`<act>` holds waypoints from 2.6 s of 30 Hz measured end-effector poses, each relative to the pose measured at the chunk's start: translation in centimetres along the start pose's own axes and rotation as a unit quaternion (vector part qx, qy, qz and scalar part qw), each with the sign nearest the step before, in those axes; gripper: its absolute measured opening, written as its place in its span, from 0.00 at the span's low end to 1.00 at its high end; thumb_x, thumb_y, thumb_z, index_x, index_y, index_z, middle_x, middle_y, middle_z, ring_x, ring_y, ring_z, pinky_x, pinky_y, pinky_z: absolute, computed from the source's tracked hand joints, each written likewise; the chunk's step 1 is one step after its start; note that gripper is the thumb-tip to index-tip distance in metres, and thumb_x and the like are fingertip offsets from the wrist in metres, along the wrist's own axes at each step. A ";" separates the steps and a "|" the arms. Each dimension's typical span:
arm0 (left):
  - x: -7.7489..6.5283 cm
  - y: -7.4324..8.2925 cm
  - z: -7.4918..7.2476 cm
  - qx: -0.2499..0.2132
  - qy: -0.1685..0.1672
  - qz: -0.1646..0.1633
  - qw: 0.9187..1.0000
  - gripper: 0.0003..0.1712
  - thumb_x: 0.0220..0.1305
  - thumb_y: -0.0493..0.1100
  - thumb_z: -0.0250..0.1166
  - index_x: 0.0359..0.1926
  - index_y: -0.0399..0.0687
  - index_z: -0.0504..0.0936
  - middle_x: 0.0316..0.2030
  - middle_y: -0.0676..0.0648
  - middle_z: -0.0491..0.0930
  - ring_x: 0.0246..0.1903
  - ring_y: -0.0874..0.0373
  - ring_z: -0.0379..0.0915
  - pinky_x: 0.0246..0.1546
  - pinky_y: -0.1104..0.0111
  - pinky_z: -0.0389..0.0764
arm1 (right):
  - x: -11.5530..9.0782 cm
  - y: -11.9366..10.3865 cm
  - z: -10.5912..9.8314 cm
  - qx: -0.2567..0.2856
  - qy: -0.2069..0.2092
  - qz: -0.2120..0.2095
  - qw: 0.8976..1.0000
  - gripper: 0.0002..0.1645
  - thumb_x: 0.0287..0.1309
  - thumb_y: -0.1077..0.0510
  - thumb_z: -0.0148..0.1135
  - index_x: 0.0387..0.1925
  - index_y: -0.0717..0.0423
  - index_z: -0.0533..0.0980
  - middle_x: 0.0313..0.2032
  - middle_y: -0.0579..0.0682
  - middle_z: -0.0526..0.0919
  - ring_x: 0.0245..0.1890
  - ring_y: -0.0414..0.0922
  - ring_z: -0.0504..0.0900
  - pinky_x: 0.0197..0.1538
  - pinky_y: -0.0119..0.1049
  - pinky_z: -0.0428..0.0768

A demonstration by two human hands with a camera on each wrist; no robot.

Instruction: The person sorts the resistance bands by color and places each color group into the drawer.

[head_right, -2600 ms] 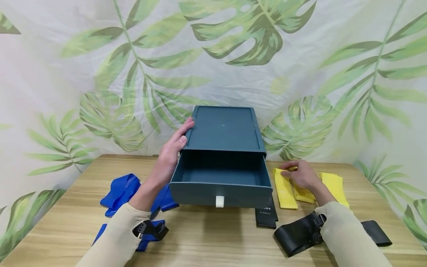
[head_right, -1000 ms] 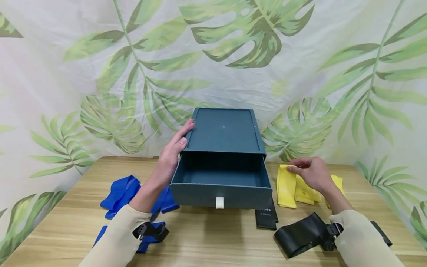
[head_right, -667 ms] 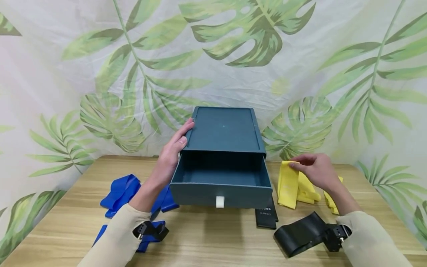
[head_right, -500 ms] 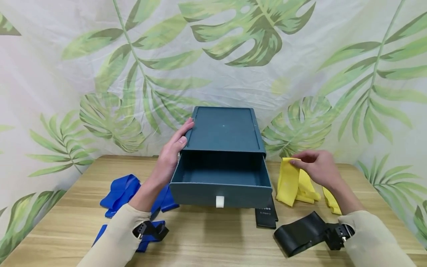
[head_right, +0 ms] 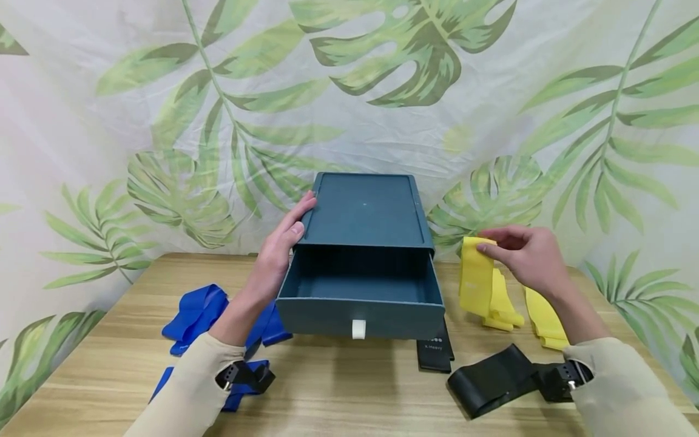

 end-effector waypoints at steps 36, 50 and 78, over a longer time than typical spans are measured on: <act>0.1 -0.1 0.1 0.006 -0.002 -0.002 1.000 0.31 0.86 0.53 0.43 0.84 0.56 0.60 0.85 0.58 0.51 0.84 0.66 0.44 0.83 0.50 0.53 | 0.5 -11.2 -4.7 0.129 0.112 -0.159 0.972 0.10 0.58 0.76 0.72 0.43 0.73 0.87 0.34 0.38 0.93 0.27 0.33 0.88 0.36 0.19 0.83; 0.1 -0.2 0.1 0.015 0.001 -0.002 1.000 0.31 0.86 0.54 0.43 0.83 0.56 0.61 0.84 0.62 0.53 0.83 0.67 0.46 0.83 0.52 0.54 | 0.2 -15.8 -6.7 0.214 0.132 -0.219 0.943 0.11 0.58 0.78 0.69 0.43 0.77 0.85 0.36 0.46 0.93 0.29 0.37 0.89 0.40 0.19 0.84; 0.1 -0.4 0.0 0.017 0.001 0.004 1.000 0.32 0.85 0.54 0.42 0.83 0.57 0.60 0.85 0.61 0.52 0.84 0.66 0.45 0.83 0.50 0.54 | -0.6 -25.3 1.1 0.230 0.120 -0.286 0.922 0.09 0.53 0.73 0.76 0.38 0.73 0.87 0.30 0.45 0.92 0.24 0.40 0.88 0.32 0.25 0.84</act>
Point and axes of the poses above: each hand's wrist, its own x-axis towards the middle knuckle, its own z-axis out of the palm, y = z × x, the point moved 5 cm from there along x, towards the middle knuckle
